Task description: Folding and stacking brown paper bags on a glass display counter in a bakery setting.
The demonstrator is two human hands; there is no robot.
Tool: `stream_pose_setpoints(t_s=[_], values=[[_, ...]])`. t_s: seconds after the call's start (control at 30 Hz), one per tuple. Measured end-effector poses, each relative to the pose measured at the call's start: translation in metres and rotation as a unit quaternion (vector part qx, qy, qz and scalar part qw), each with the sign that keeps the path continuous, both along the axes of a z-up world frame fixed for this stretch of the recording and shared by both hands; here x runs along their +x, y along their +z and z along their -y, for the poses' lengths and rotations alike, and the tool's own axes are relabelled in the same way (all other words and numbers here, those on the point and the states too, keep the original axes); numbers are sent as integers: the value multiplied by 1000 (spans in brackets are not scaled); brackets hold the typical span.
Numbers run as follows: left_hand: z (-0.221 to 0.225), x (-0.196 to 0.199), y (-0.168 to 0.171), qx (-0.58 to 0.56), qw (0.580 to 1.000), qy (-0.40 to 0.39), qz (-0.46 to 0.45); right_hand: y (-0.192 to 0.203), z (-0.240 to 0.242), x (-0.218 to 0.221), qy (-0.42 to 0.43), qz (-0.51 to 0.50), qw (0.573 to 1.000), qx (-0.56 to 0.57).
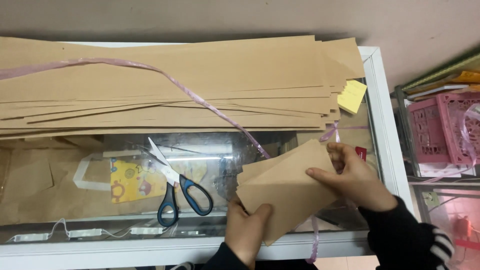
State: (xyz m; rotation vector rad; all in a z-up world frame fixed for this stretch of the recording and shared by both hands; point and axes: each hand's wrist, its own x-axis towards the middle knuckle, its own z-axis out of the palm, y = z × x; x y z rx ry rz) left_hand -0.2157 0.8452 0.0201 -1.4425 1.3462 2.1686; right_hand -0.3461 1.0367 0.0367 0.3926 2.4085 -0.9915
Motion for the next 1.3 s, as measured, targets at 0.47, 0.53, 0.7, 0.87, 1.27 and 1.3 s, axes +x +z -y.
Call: stream_pose_setpoints(t_s=[0.47, 0.53, 0.7, 0.87, 1.27, 1.3], values=[[-38, 33, -52, -289, 947, -122, -64, 25, 9, 17, 74, -2, 996, 56], [-32, 33, -32, -228, 963, -129, -57, 35, 12, 22, 24, 23, 999, 22], [-25, 38, -21, -217, 943, -125, -217, 31, 1, 31, -48, 8, 991, -122], [-27, 42, -43, -219, 949, -124, -192, 22, -6, 40, -8, 0, 997, -71], [-39, 47, -76, -422, 891, -127, -103, 26, 23, 30, 0, 9, 999, -47], [-37, 47, -70, -435, 886, -129, -95, 24, 25, 29, -28, 15, 993, -111]])
